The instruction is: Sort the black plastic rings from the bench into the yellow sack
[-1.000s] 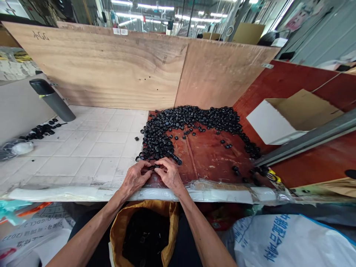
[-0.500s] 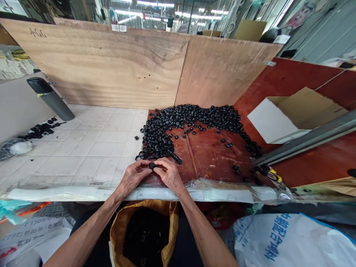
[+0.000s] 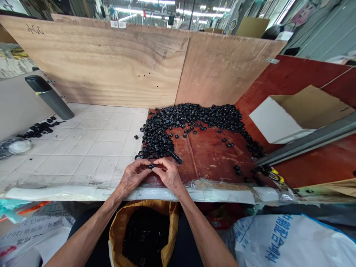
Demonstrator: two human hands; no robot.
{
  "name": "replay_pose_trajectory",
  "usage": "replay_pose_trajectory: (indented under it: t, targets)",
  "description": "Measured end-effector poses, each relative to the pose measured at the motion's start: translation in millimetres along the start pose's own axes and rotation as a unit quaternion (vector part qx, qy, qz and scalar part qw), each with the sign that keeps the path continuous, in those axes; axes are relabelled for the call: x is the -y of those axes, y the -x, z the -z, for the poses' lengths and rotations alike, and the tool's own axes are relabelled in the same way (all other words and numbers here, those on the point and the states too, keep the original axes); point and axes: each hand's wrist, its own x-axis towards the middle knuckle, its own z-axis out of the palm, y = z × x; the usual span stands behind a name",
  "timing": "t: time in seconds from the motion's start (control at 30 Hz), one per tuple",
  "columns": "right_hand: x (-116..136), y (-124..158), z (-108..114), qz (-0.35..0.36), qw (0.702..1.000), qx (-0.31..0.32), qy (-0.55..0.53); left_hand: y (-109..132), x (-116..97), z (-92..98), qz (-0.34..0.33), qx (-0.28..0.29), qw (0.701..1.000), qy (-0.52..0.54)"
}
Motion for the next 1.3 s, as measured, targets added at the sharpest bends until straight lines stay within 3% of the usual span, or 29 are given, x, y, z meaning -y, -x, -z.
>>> replay_pose_trajectory:
  t: [0.17, 0.37, 0.5, 0.73, 1.0, 1.17, 1.3]
  targets:
    - [2.8, -0.7, 0.7, 0.02, 0.999, 0.001, 0.031, 1.0, -5.7, 1.2, -0.002, 0.011, 1.0, -0.009]
    - [2.5, -0.3, -1.7, 0.012, 0.997, 0.018, 0.071, 2.4, -1.3, 2.9, -0.054, 0.013, 0.997, -0.052]
    - [-0.7, 1.4, -7.0, 0.058, 0.988, 0.002, 0.141, 2.0, -0.7, 2.9, -0.078, 0.008, 0.993, -0.087]
    - [4.6, 6.3, -5.1, 0.098, 0.986, 0.018, 0.132, 2.3, -3.9, 0.1, -0.024, 0.005, 1.0, -0.01]
    - [-1.9, 0.1, -9.7, 0.131, 0.965, 0.0, 0.226, 3.7, -3.2, 2.5, -0.082, 0.025, 0.994, -0.071]
    - [2.9, 3.8, -6.4, 0.098, 0.981, -0.034, 0.163, 3.7, -3.5, 0.7, -0.04, 0.019, 0.999, -0.021]
    - [6.4, 4.7, -3.7, 0.123, 0.983, -0.004, 0.136, 3.8, -5.4, 0.3, -0.03, 0.008, 1.0, -0.006]
